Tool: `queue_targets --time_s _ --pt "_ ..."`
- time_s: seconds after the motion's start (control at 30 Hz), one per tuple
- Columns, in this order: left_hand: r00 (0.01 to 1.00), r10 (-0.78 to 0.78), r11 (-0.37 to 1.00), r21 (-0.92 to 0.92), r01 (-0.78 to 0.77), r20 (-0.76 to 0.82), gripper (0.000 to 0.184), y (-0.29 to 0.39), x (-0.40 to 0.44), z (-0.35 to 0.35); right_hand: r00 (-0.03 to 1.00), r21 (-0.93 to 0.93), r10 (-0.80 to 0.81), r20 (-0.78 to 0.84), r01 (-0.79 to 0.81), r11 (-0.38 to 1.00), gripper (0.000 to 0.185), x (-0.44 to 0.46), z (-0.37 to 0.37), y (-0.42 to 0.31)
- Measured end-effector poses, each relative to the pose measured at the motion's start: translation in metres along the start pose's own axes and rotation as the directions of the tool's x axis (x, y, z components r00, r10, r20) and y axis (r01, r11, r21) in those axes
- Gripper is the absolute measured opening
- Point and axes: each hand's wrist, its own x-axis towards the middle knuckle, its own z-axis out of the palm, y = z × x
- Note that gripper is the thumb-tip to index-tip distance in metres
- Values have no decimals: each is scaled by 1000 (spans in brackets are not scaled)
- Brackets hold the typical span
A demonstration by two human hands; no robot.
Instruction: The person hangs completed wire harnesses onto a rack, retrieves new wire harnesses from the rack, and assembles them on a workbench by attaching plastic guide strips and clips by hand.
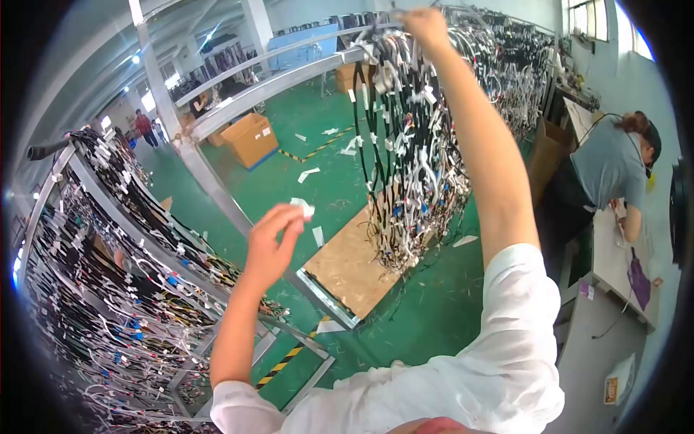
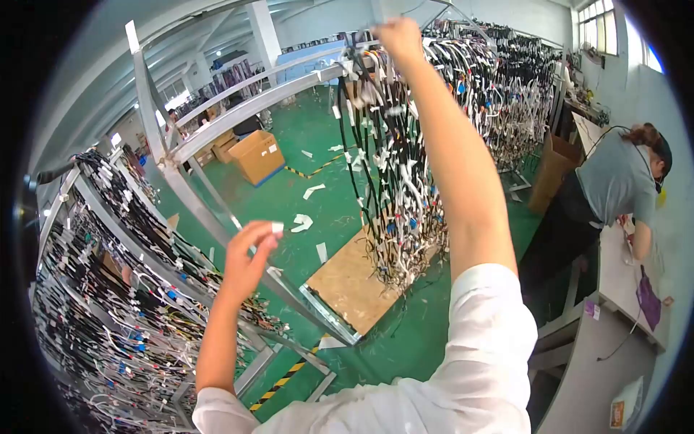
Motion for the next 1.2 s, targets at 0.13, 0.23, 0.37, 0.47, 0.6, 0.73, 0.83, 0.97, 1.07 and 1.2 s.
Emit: queue_targets --time_s 0.13,0.23,0.37,0.47,0.6,0.73,0.83,0.97,1.07,1.2 --pt "999 11 993 -117 -7 32 29 0 43 21 998 -536 -34 44 52 843 35 12 -18 -16" --pt "997 -6 993 -116 15 82 33 -2 54 29 994 -836 -8 112 99 539 42 -20 -21 28" --pt "994 -15 990 -135 30 113 34 -10 50 32 869 -405 -493 -44 435 804 37 -54 6 37" --pt "993 -52 987 -148 67 102 34 -24 57 38 987 -454 -150 55 158 877 39 -80 34 18" --pt "995 -51 989 -137 62 82 34 -25 52 37 994 -225 -89 -65 72 972 43 -54 71 74" --pt "999 0 995 -96 -4 -38 35 -44 58 31 985 362 -148 -85 169 917 19 -32 52 -3" --pt "990 13 1000 1 -13 -143 34 -33 59 20 918 514 -293 -266 392 762 30 -44 29 -132" --pt "918 207 976 10 -216 -338 33 -2 68 19 885 543 -450 -117 437 717 25 -52 -10 -171" --pt "839 275 950 -5 -314 -469 38 2 89 17 867 255 -224 445 117 960 22 -50 -8 -108" --pt "658 512 857 380 -348 -552 43 6 128 5 857 244 -367 363 293 925 34 -88 -36 -143"
